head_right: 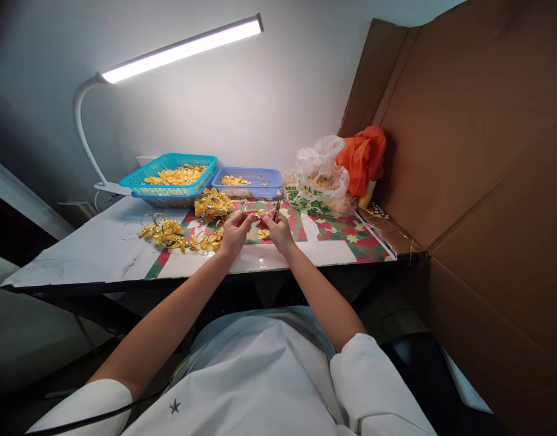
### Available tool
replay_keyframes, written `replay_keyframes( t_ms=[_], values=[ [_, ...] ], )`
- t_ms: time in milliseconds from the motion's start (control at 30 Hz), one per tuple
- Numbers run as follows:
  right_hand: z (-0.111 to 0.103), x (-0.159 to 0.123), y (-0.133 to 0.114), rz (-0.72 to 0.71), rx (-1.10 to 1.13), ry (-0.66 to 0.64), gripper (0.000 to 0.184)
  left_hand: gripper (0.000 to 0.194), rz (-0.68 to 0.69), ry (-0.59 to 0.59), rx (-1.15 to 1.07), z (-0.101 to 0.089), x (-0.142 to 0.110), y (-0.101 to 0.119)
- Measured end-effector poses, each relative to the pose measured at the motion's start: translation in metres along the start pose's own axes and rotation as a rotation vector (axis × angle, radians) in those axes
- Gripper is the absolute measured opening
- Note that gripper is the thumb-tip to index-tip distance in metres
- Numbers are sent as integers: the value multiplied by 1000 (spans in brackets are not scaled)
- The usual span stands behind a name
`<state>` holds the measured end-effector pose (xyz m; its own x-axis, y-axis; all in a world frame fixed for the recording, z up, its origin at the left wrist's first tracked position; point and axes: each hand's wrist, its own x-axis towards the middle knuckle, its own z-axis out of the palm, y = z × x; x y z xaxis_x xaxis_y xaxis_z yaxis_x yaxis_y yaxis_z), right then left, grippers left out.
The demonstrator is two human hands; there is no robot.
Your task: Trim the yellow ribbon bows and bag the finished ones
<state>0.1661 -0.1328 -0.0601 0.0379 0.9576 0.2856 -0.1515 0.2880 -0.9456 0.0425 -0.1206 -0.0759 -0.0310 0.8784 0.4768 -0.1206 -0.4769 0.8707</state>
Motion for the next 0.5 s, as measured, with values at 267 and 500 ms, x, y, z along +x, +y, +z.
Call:
replay_keyframes(
  t_ms=[267, 500],
  values=[
    [-6, -1, 16, -67, -3, 79, 43, 29, -119, 29, -66, -2, 1, 2],
    [-9, 1, 19, 32, 177, 131, 47, 31, -198, -17, -173, -2, 4, 5]
  ],
)
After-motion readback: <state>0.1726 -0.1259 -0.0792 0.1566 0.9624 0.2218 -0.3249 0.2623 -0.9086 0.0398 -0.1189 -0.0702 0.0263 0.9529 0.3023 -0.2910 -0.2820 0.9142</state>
